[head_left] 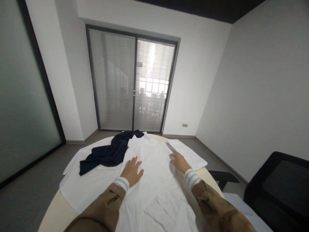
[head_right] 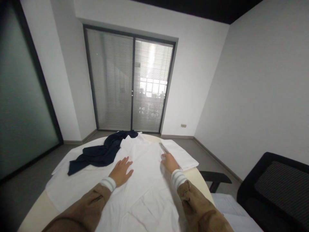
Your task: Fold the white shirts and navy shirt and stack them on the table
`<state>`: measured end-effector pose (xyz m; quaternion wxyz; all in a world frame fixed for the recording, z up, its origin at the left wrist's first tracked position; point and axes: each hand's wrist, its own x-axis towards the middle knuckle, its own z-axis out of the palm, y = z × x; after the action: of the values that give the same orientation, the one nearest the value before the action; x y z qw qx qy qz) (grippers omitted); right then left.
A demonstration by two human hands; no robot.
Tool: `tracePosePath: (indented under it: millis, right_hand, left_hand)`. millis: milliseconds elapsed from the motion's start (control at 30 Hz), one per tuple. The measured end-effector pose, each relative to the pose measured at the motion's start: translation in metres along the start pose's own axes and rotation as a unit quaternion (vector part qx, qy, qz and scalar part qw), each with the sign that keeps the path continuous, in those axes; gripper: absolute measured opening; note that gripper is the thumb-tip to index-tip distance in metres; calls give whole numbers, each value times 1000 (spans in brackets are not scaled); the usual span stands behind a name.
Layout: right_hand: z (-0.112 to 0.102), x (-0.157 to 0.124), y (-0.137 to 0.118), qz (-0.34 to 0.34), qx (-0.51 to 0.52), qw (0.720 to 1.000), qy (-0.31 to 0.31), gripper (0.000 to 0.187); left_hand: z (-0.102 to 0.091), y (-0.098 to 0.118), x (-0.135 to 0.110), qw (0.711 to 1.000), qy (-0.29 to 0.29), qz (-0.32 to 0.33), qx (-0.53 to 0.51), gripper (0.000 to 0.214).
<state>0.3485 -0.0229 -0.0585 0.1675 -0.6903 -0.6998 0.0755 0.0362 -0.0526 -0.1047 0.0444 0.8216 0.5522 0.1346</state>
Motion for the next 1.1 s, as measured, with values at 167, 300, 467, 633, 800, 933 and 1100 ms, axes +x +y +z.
tracePosePath:
  millis: [167,300,467,633,800,933,1100]
  right_hand:
    - [-20,5,-36,-74,-12,996,-40,60]
    - [-24,9,-72,-115,-12,990,-78,55]
    - [-13,13,-109,-129,8,984,-123,51]
    - [14,6,-127,-150,41,975,-159,60]
    - [35,-9,-125,-157,67,969,-176,82]
    - [29,-16,-121,-131,76,966,-211,91]
    - [23,-25,-126,-127,52,960,-244,57]
  left_hand:
    - [1,-1,0,1000,9,-2,-1,53]
    - [2,-1,0,1000,9,1,1,53]
    - [2,-1,-1,1000,11,0,-3,52]
    - [4,-3,0,1000,14,1,-2,53]
    - [6,-6,0,1000,16,3,-5,54]
    - [7,-7,0,1000,15,5,-11,55]
    - [7,-6,0,1000,17,1,-14,54]
